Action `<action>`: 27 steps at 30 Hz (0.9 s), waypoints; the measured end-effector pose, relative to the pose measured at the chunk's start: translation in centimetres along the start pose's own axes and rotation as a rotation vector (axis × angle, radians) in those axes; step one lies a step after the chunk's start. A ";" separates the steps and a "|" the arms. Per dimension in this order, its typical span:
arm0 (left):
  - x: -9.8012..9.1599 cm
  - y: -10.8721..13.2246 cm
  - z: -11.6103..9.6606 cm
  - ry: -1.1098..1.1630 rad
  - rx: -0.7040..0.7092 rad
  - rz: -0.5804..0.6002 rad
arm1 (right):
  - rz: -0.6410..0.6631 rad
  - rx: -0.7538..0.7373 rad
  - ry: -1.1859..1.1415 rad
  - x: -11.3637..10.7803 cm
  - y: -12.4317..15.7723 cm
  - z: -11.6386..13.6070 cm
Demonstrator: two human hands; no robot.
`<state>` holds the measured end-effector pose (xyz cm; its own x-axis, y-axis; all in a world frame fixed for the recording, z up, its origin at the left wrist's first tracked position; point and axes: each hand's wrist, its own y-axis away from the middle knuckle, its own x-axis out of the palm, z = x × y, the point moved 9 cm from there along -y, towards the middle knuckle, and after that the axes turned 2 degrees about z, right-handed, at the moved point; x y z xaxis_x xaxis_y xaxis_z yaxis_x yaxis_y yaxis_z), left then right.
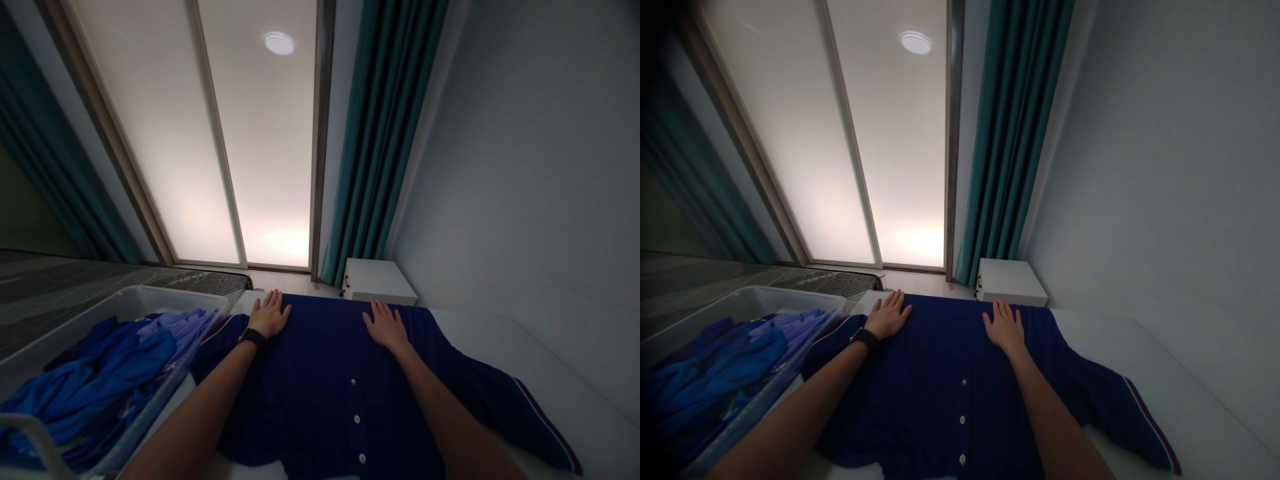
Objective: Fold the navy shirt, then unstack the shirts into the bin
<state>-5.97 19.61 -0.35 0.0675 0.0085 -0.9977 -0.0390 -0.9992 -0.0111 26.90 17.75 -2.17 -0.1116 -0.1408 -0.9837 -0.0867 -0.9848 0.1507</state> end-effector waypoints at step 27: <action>0.6 -0.9 2.0 -0.010 -0.025 0.044 | -0.069 0.147 0.019 0.5 5.5 -7.1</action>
<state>-7.90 20.58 -1.03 0.0565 -0.0349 -0.9978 -0.0168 -0.9993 0.0340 33.44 11.53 -2.51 -0.0820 -0.0765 -0.9937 -0.2379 -0.9667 0.0940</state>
